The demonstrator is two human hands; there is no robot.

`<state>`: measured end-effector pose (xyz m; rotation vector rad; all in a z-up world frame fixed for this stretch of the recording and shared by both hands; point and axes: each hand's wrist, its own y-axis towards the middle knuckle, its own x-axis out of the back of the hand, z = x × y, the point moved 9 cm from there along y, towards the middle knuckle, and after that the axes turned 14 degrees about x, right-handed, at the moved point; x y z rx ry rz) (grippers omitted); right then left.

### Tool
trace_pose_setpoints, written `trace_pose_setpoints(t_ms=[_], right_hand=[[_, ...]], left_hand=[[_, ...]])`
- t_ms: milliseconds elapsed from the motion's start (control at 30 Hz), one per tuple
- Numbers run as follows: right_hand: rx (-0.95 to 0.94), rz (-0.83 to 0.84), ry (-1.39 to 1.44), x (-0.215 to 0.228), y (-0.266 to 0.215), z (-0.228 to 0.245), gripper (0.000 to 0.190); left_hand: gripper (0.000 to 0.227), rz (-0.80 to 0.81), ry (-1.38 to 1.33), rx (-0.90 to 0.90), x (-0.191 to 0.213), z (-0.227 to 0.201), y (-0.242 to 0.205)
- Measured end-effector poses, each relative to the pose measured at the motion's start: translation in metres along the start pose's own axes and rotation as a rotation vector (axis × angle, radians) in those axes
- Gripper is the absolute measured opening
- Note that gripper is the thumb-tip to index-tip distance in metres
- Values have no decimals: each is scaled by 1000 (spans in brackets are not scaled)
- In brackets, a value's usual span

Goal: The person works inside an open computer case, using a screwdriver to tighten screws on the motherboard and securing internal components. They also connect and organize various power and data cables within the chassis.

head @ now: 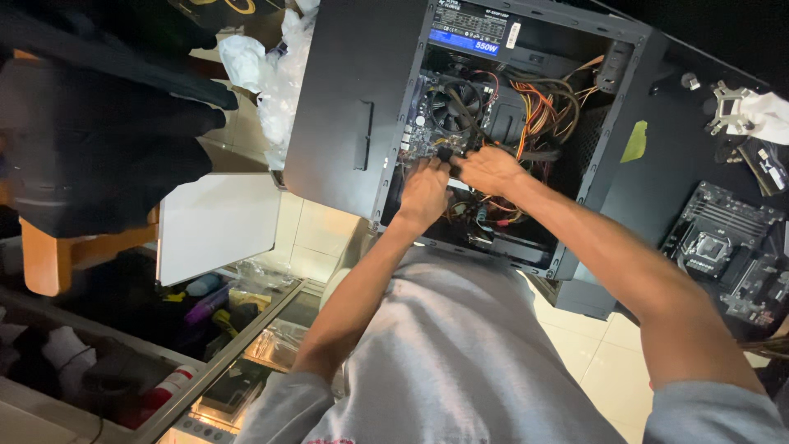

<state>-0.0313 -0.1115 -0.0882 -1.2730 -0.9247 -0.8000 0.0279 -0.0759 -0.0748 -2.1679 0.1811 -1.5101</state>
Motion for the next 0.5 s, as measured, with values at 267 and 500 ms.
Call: trace_pose_setpoints(t_ms=[267,500], right_hand=[[-40,31,69,0,7,-4,30],[-101,10,128,-3,11,-9,29]], left_hand=[[50,9,76,44,8,-7,-4],[46,-26,116,-2,9,-8,-3]])
